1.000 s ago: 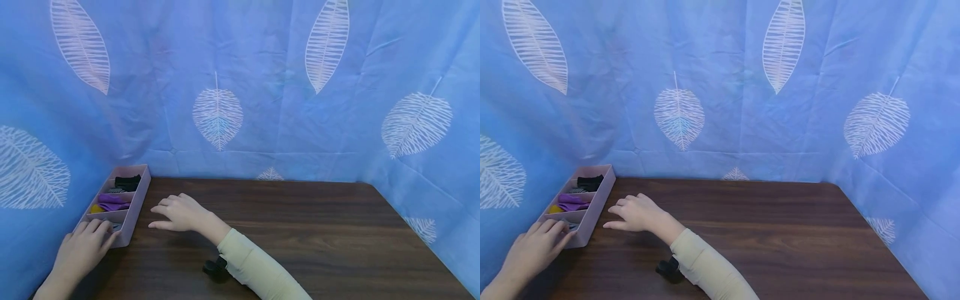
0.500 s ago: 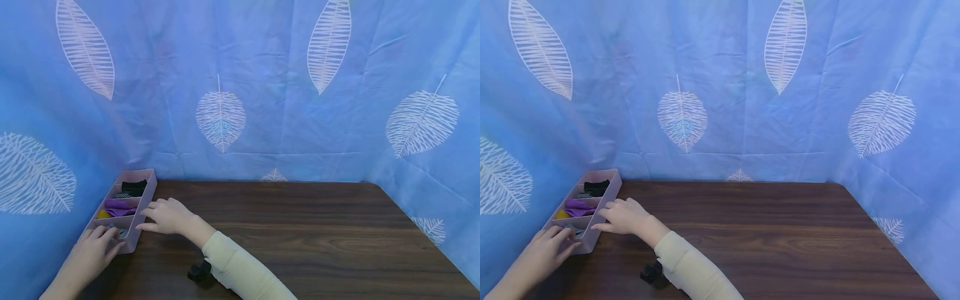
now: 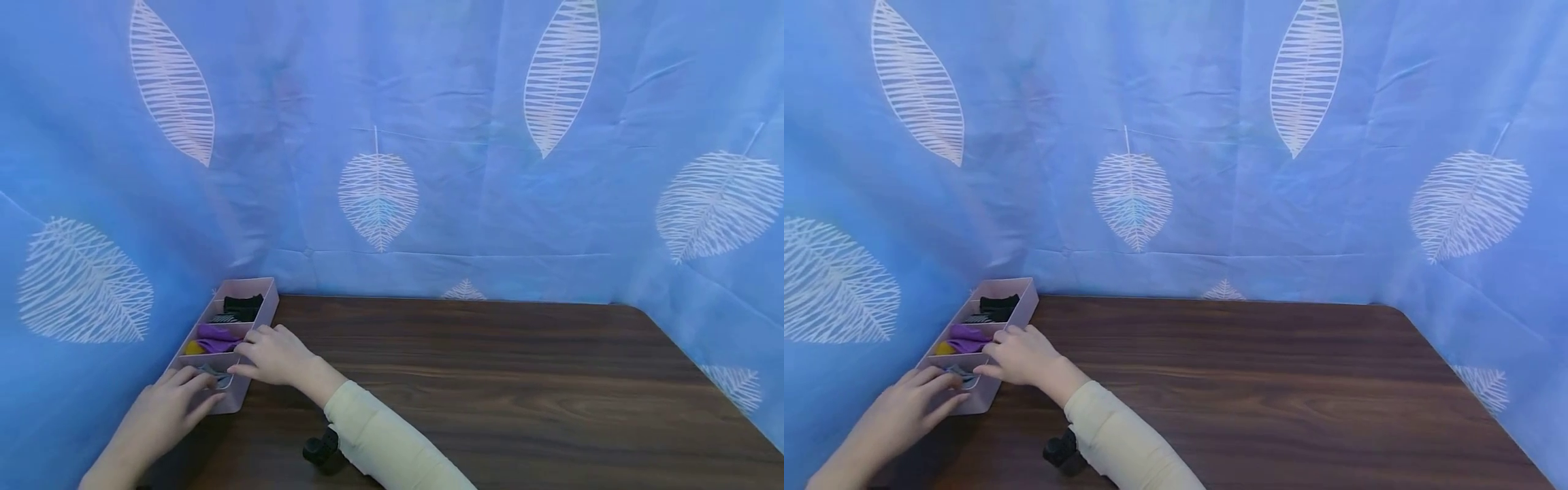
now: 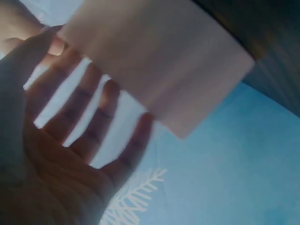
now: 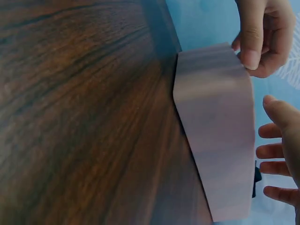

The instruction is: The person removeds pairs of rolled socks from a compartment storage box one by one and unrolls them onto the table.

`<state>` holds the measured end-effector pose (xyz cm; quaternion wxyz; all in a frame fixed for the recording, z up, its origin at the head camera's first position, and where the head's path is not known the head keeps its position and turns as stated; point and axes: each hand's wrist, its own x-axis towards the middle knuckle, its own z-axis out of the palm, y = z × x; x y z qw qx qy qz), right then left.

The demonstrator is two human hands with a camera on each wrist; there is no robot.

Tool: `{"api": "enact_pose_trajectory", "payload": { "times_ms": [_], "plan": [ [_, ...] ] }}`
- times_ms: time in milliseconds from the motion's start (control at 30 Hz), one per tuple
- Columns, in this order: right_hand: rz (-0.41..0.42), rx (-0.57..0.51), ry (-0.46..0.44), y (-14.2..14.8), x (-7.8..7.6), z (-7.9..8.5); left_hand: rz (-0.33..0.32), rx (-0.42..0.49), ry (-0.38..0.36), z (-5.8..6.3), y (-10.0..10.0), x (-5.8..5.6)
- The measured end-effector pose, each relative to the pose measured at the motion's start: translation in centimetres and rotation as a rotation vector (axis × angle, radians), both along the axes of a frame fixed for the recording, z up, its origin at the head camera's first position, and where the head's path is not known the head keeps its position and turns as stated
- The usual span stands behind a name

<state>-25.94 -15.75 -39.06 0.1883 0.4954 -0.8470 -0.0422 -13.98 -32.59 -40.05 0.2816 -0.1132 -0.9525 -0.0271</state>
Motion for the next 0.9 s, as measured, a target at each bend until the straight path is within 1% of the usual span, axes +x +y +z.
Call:
{"api": "enact_pose_trajectory", "payload": {
  "times_ms": [133,233,367,533,600,800,900],
  "plan": [
    [0.029,-0.014,0.045,-0.5,-0.4,-0.5,-0.022,-0.039,0.058,-0.3,-0.2,-0.3],
    [0.050,-0.015,0.069,-1.1,-0.6,-0.5,-0.013,-0.063,0.102,-0.3,-0.3,-0.4],
    [0.069,0.003,0.020,-2.1,-0.8,0.0,0.018,-0.083,0.138,-0.5,-0.6,-0.5],
    [0.065,0.060,-0.043,-3.0,-0.9,1.0,0.031,-0.102,0.179,-0.7,-0.7,-0.7],
    [0.052,0.080,-0.059,-3.4,-1.0,1.1,0.041,-0.095,0.179,-0.8,-0.7,-0.7],
    [0.012,0.139,-0.092,-4.8,-0.8,1.1,0.104,-0.042,0.121,-0.8,-0.4,-0.8],
    [-0.014,0.149,-0.133,-5.4,-0.5,1.0,0.108,-0.032,0.121,-0.7,-0.4,-0.8]
  ]
}}
